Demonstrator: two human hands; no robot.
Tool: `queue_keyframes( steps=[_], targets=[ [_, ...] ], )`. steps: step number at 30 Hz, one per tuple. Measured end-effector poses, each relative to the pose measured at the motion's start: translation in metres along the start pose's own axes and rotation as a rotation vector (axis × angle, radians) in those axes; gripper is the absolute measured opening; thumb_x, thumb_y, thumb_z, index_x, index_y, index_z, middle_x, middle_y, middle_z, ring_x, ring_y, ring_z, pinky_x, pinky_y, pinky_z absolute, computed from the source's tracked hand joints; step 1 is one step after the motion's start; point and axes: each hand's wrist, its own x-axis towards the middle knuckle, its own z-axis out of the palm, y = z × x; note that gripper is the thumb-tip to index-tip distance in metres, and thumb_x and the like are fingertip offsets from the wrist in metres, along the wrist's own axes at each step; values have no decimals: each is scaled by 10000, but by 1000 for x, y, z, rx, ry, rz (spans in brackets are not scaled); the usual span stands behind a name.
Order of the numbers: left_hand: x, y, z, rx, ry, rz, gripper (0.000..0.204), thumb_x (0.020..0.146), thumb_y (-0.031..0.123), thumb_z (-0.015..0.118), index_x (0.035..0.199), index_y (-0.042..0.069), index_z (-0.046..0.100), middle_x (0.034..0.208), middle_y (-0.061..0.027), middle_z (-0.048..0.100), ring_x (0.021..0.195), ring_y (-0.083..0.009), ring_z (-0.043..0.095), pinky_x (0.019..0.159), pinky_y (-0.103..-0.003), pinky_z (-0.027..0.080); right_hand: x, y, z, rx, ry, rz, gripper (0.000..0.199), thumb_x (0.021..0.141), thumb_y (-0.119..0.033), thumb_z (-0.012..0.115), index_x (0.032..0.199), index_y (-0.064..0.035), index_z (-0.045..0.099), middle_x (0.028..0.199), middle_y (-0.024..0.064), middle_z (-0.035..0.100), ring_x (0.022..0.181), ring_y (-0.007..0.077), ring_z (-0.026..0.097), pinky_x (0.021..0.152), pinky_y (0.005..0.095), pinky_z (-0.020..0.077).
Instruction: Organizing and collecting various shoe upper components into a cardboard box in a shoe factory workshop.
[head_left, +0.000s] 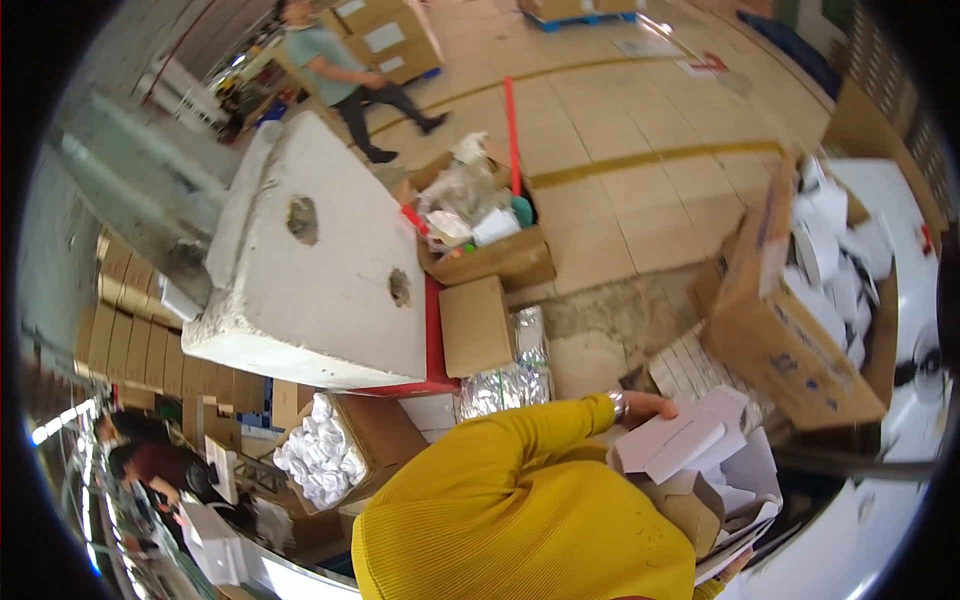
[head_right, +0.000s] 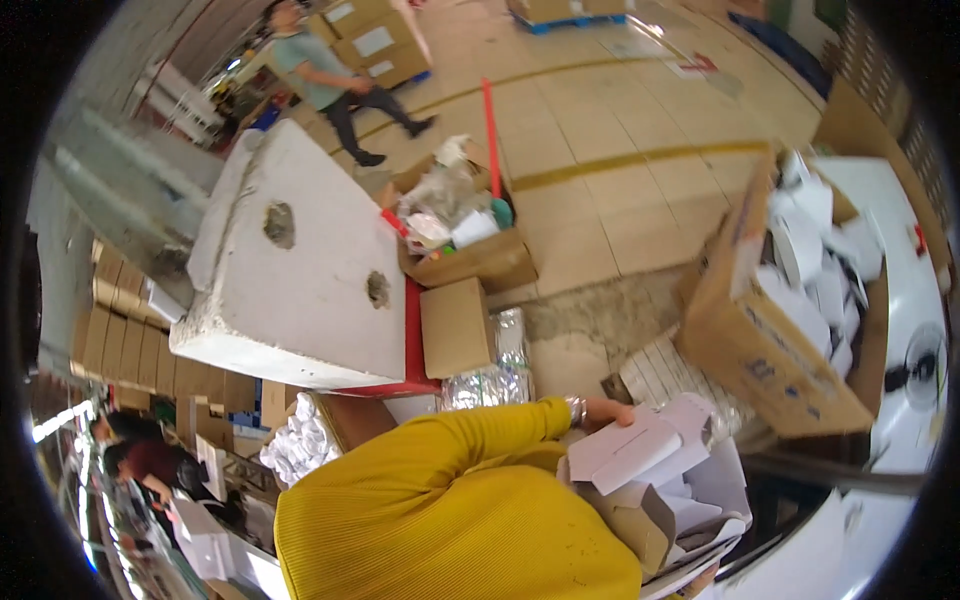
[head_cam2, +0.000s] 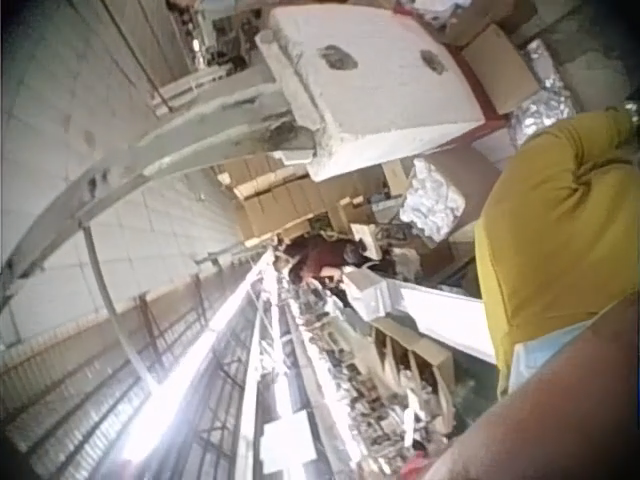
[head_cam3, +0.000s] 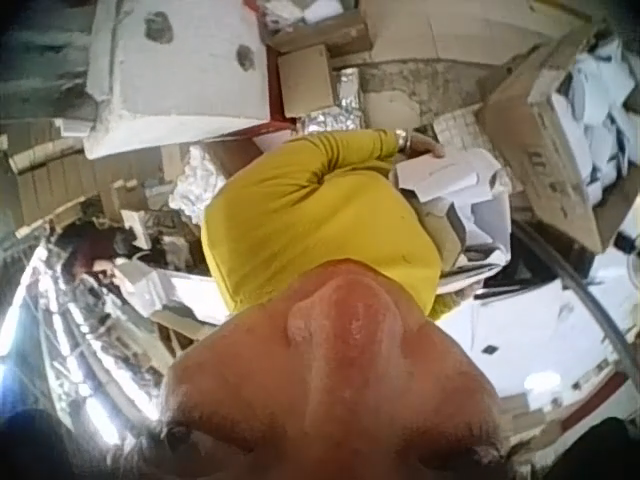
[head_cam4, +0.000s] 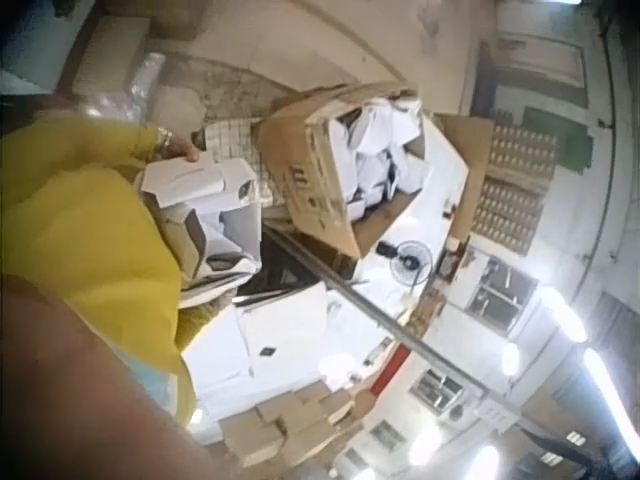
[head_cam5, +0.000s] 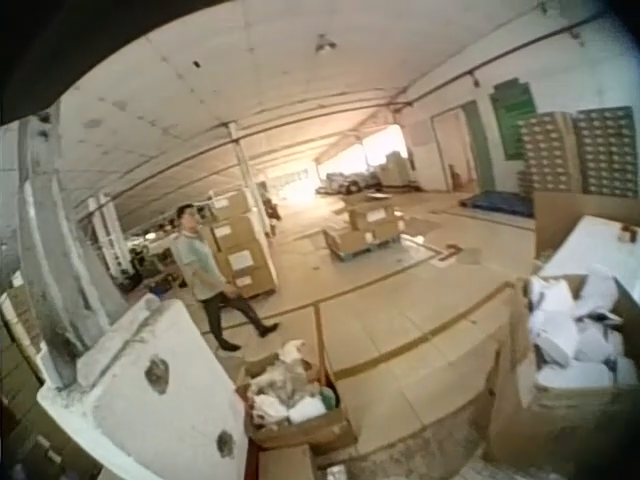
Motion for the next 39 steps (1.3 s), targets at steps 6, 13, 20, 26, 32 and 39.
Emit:
queue_keyframes(
  steps=[6, 13, 20, 26, 32, 39],
  targets=[
    [-107, -5, -33, -17, 249, 402, 629, 780, 382, 627, 1275, 42, 440, 1161, -129, 580, 1009, -245, 591, 918, -392, 453, 38, 22, -53, -27, -279, 50, 887, 676, -516, 727, 1289, 36, 400, 1184, 134, 542, 1033, 245, 551, 902, 353, 442],
    [-188, -22, -62, -143, 436, 782, 485, 810, 359, 576, 1130, -5, 557, 1005, -129, 646, 864, -234, 648, 786, -368, 528, 188, 48, 20, -49, -584, 252, 838, 611, -358, 797, 1264, 6, 418, 1026, 48, 611, 835, 148, 621, 721, 272, 521],
    [-243, 3, -66, -92, 639, 985, 505, 798, 388, 575, 1083, -29, 574, 948, -138, 656, 818, -239, 656, 754, -354, 538, 244, 34, 146, -80, -663, 363, 655, 612, -268, 765, 1150, 2, 505, 915, 56, 622, 756, 153, 611, 668, 269, 511],
    [-289, 65, -82, -77, 788, 926, 531, 776, 401, 593, 1096, -22, 567, 949, -138, 655, 802, -241, 655, 729, -352, 545, 304, 36, 218, -39, -761, 416, 540, 581, -204, 795, 1015, -14, 537, 876, 64, 611, 744, 159, 597, 704, 283, 495],
    [-287, 209, -118, 32, 866, 823, 503, 783, 365, 579, 1118, -9, 548, 946, -103, 646, 797, -214, 646, 718, -330, 543, 407, 25, 247, -28, -716, 387, 448, 610, -164, 790, 980, 17, 613, 866, 45, 629, 790, 137, 588, 737, 266, 478],
    [-238, 404, -223, 502, 1014, 529, 451, 856, 398, 531, 1115, 30, 550, 917, -79, 646, 794, -150, 631, 725, -306, 529, 528, -35, 244, -94, -610, 370, 517, 604, -213, 782, 1015, 27, 582, 867, 61, 622, 759, 135, 582, 698, 271, 481]
  ],
)
